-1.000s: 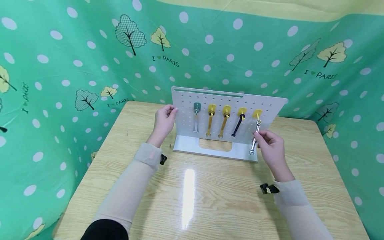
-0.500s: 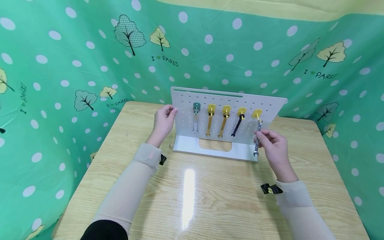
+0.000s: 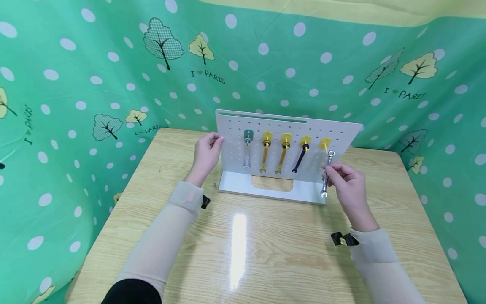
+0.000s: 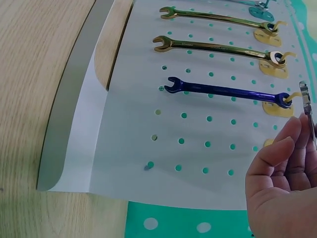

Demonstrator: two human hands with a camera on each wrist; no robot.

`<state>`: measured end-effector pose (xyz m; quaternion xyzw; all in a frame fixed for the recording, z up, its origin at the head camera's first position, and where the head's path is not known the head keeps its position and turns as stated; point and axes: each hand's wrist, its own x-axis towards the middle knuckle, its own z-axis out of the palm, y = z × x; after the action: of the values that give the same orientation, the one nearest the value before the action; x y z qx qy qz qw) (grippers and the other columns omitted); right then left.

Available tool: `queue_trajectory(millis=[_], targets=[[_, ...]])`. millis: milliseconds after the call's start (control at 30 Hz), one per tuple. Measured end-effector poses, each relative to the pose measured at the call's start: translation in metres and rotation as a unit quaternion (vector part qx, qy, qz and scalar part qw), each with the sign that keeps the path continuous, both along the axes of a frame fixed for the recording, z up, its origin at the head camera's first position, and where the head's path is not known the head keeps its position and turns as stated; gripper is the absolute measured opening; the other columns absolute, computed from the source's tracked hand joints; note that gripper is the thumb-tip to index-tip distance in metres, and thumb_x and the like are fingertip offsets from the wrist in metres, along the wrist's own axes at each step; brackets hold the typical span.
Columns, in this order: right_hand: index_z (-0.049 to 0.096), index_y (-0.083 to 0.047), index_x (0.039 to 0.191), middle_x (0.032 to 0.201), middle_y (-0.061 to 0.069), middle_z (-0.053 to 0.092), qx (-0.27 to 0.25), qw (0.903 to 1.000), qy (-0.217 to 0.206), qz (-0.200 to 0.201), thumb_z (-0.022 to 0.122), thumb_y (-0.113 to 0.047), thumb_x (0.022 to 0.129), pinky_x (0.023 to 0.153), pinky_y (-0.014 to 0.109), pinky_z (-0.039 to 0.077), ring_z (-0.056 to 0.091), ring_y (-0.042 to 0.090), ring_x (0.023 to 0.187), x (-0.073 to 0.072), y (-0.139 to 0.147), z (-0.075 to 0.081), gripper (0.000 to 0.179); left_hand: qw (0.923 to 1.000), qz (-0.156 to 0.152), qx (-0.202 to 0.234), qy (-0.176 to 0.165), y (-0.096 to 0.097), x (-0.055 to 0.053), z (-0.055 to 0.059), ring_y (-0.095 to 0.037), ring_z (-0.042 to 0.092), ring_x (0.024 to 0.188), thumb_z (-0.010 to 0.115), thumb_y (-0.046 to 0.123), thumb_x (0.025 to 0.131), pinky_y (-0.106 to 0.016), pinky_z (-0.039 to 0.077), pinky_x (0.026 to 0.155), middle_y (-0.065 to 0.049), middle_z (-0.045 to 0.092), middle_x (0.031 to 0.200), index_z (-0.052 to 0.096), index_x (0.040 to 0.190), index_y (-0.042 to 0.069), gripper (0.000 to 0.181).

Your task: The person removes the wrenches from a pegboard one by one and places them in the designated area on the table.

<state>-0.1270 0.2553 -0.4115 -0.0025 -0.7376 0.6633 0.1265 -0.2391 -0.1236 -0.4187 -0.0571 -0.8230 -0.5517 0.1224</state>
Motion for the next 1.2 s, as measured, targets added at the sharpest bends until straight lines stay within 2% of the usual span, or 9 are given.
queue_trajectory(millis=[300, 533, 700, 867, 1033, 1200], targets=[[0.066, 0.015, 0.100, 0.083, 0.009, 0.072, 0.012, 0.9997, 0.021, -0.001, 0.068, -0.009, 0.100, 0.061, 0.020, 0.051, 0.060, 0.017, 0.067, 0.001, 0.002, -0.003, 0.024, 1.0000, -0.002, 0.001, 0.003, 0.000, 0.000, -0.001, -0.030, 0.062, 0.080, 0.059, 0.012, 0.105, -0.030, 0.051, 0.065, -0.016, 0.069, 0.093, 0.068, 0.103, -0.005, 0.019], [0.072, 0.006, 0.098, 0.082, 0.012, 0.071, 0.069, 0.9972, 0.018, -0.023, 0.069, -0.011, 0.100, 0.058, 0.021, 0.049, 0.058, 0.022, 0.067, 0.004, 0.005, -0.008, 0.018, 1.0000, -0.003, 0.004, 0.003, 0.000, -0.001, -0.002, -0.033, 0.063, 0.082, 0.059, 0.012, 0.105, -0.031, 0.052, 0.066, -0.017, 0.069, 0.094, 0.067, 0.103, -0.005, 0.019], [0.070, 0.009, 0.097, 0.080, 0.017, 0.067, 0.099, 0.9941, 0.033, -0.027, 0.068, -0.008, 0.099, 0.054, 0.021, 0.047, 0.056, 0.021, 0.066, 0.007, 0.011, -0.013, 0.017, 1.0000, -0.004, 0.000, 0.001, 0.000, -0.001, -0.002, -0.033, 0.062, 0.079, 0.058, 0.013, 0.105, -0.029, 0.050, 0.063, -0.016, 0.069, 0.093, 0.067, 0.103, -0.005, 0.020], [0.070, 0.010, 0.099, 0.082, 0.015, 0.067, 0.142, 0.9890, 0.032, -0.028, 0.067, -0.007, 0.100, 0.054, 0.019, 0.046, 0.057, 0.021, 0.067, 0.011, 0.018, -0.020, 0.017, 1.0000, -0.004, -0.003, -0.002, 0.000, 0.000, -0.001, -0.028, 0.059, 0.076, 0.058, 0.013, 0.106, -0.028, 0.049, 0.062, -0.016, 0.069, 0.092, 0.067, 0.103, -0.005, 0.020], [0.072, 0.007, 0.097, 0.083, 0.013, 0.070, 0.154, 0.9870, 0.030, -0.034, 0.067, -0.008, 0.100, 0.055, 0.019, 0.048, 0.061, 0.022, 0.068, 0.015, 0.023, -0.025, 0.016, 0.9999, -0.010, -0.005, -0.003, 0.000, 0.000, -0.001, -0.036, 0.061, 0.081, 0.057, 0.014, 0.106, -0.030, 0.049, 0.063, -0.017, 0.068, 0.093, 0.066, 0.104, -0.004, 0.020], [0.073, 0.006, 0.098, 0.086, 0.017, 0.071, 0.167, 0.9851, 0.026, -0.033, 0.067, -0.008, 0.100, 0.057, 0.019, 0.051, 0.063, 0.016, 0.070, 0.018, 0.028, -0.029, 0.016, 0.9999, -0.009, -0.007, -0.002, -0.001, 0.000, -0.002, -0.034, 0.064, 0.084, 0.057, 0.013, 0.106, -0.032, 0.052, 0.067, -0.017, 0.069, 0.095, 0.066, 0.105, -0.004, 0.020]])
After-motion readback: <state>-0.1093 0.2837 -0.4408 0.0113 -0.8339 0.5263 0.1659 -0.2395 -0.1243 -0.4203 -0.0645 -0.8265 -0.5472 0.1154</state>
